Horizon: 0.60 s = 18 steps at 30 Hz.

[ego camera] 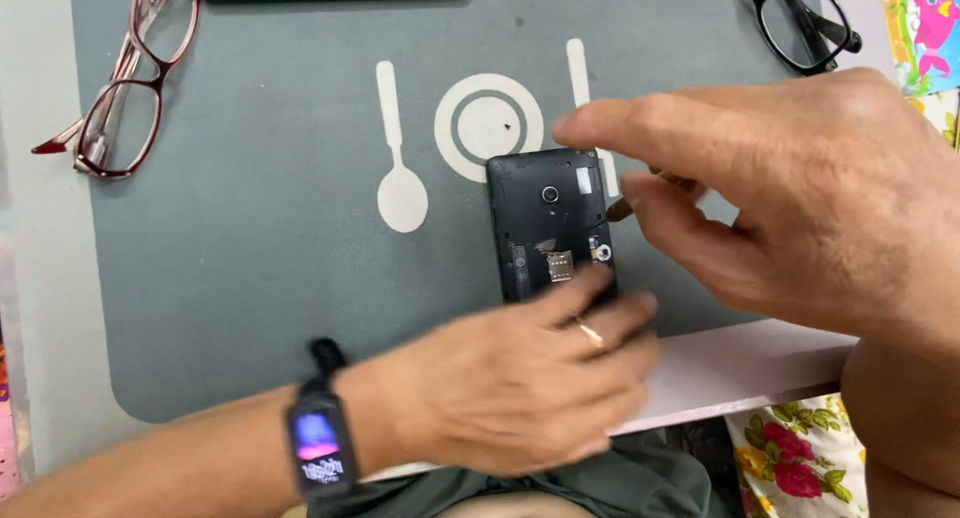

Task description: A person uses a small tool to repair or adjust the internal components of a mobile phone.

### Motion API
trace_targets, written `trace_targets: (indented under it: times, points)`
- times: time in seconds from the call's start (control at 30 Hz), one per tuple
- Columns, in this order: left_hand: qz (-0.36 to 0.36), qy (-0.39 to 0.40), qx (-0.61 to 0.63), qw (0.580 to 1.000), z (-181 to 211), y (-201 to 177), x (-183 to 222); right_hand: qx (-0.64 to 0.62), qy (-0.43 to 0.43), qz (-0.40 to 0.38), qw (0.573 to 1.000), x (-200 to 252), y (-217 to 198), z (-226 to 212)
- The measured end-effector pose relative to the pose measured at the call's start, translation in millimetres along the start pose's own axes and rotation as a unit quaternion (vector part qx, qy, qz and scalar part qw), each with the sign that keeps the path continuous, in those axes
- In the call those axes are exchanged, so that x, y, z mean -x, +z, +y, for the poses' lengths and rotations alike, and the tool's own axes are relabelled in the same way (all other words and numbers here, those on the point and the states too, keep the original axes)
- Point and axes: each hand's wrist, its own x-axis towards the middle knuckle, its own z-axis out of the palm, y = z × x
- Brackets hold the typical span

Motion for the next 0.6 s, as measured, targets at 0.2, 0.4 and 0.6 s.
trace_targets:
  times: [0.2, 0.4, 0.6]
  points:
    - [-0.09, -0.056, -0.05, 0.993, -7.9, 11.9, 3.6, -0.005, 0.018, -0.009, 1.0, -12.9, 2.4, -3.4]
    - [-0.081, -0.089, -0.047, 0.992, -12.5, -1.4, 9.1, -0.031, -0.027, 0.032, 0.999, -32.0, 6.7, 1.8]
    - [-0.1, -0.091, -0.09, 0.987, -16.0, -13.2, 20.3, -0.094, -0.077, 0.006, 0.993, -46.9, 0.9, -10.4]
